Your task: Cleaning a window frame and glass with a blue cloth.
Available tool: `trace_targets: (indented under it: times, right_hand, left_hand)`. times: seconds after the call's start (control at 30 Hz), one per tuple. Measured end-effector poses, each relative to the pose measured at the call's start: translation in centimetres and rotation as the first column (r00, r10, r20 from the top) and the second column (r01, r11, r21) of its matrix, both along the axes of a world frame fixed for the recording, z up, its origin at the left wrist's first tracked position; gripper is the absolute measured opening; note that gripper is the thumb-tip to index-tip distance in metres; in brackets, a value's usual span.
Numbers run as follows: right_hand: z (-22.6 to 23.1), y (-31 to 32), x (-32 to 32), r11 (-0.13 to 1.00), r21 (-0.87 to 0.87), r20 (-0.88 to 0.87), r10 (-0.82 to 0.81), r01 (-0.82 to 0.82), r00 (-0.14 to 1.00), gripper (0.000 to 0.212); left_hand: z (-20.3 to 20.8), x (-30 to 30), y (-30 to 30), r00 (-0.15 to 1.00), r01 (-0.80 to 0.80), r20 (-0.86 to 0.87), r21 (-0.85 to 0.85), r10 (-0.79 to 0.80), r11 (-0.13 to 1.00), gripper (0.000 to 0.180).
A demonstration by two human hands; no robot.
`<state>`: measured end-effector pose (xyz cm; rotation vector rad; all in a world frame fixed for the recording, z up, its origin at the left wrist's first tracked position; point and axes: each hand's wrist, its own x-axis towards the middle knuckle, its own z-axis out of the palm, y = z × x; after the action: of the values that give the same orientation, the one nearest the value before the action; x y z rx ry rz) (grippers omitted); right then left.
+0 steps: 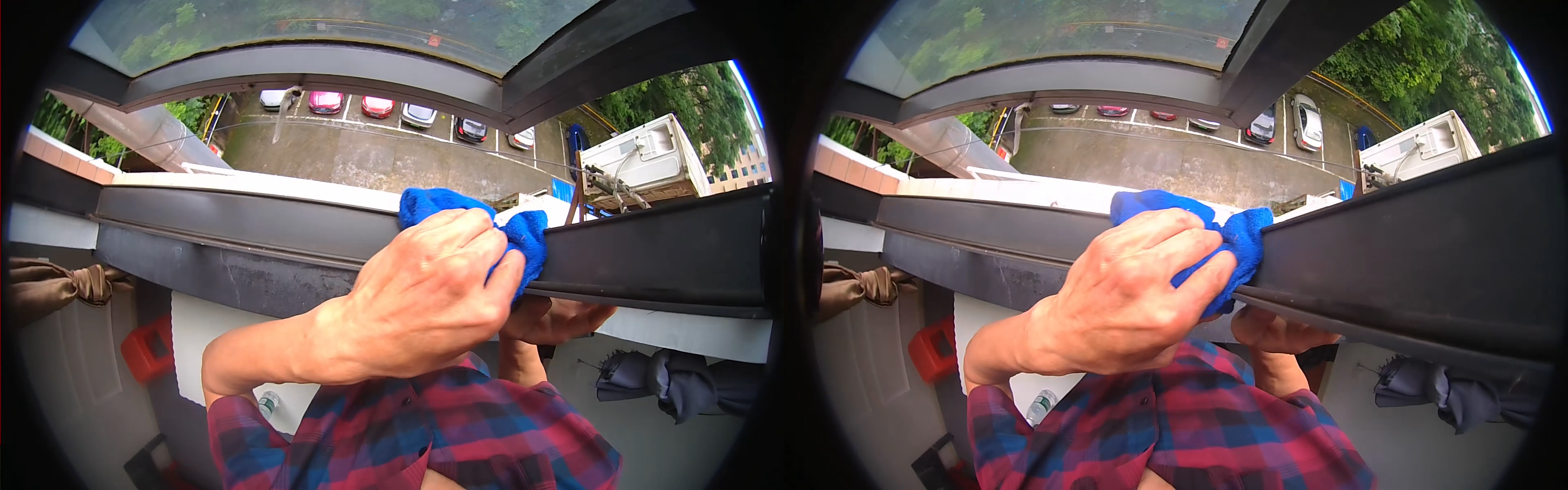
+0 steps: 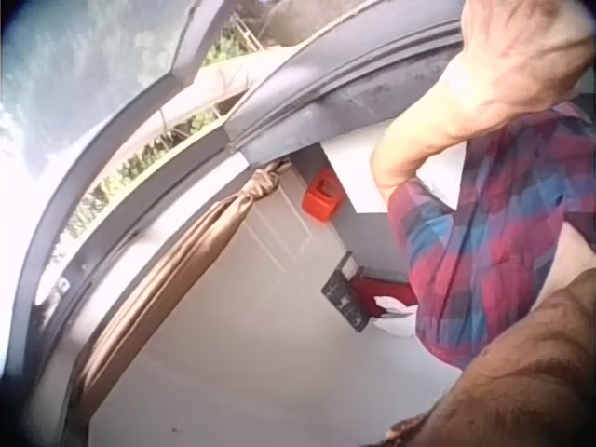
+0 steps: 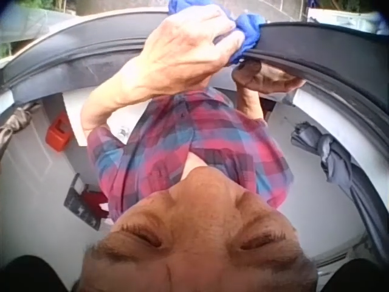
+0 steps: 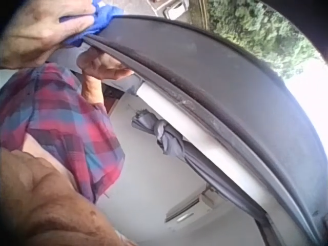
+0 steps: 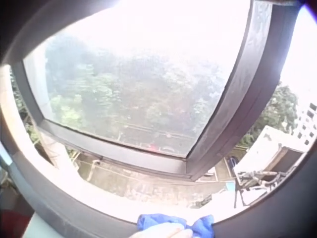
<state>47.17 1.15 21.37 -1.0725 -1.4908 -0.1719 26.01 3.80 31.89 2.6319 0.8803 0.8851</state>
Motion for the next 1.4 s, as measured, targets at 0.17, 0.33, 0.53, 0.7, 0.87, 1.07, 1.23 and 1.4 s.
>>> trace_targets:
  times: [0.17,0.33,0.53,0.7,0.87,1.07,1.23,1.4]
  right_hand:
    - [0.2,0.3,-0.6,0.995,0.023,0.058,-0.101,0.100,0.993,0.078]
    - [-0.1,0.9,-0.4,0.994,0.099,-0.071,-0.028,0.035,0.997,0.076]
    - [0.5,1.6,-0.7,0.984,0.172,-0.126,0.061,-0.039,0.990,0.083]
    - [0.2,1.4,0.0,0.977,0.174,0.019,-0.128,0.122,0.992,0.086]
    - [-0.1,1.3,0.3,0.974,0.225,0.113,-0.051,0.025,0.992,0.082]
    - [0.2,0.8,0.9,0.984,0.149,0.274,-0.140,0.102,0.952,0.078]
    - [0.6,0.9,0.4,0.987,0.159,0.220,-0.007,-0.029,0.975,0.079]
    - [-0.1,0.8,0.6,0.982,0.188,0.110,0.017,-0.037,0.994,0.086]
  left_hand:
    - [-0.7,0.2,0.2,0.997,0.018,0.080,0.003,-0.019,1.000,0.037]
    - [-0.8,0.0,1.5,0.977,0.115,0.178,-0.002,-0.113,0.993,0.022]
    - [-0.1,-0.4,3.1,0.951,0.249,0.216,-0.103,-0.223,0.963,0.029]
    - [2.7,-1.5,4.6,0.952,0.264,-0.037,-0.406,-0.305,0.875,0.030]
    - [2.8,-6.1,1.5,0.990,0.072,-0.099,-0.267,-0.101,0.961,0.035]
    - [2.8,-10.0,-0.5,0.965,-0.261,-0.067,-0.108,0.255,0.959,0.045]
    - [1.3,-4.6,-1.4,0.990,-0.076,0.104,-0.157,0.093,0.985,0.049]
    - [1.2,1.4,-0.7,0.996,-0.030,0.073,-0.178,0.044,0.984,0.035]
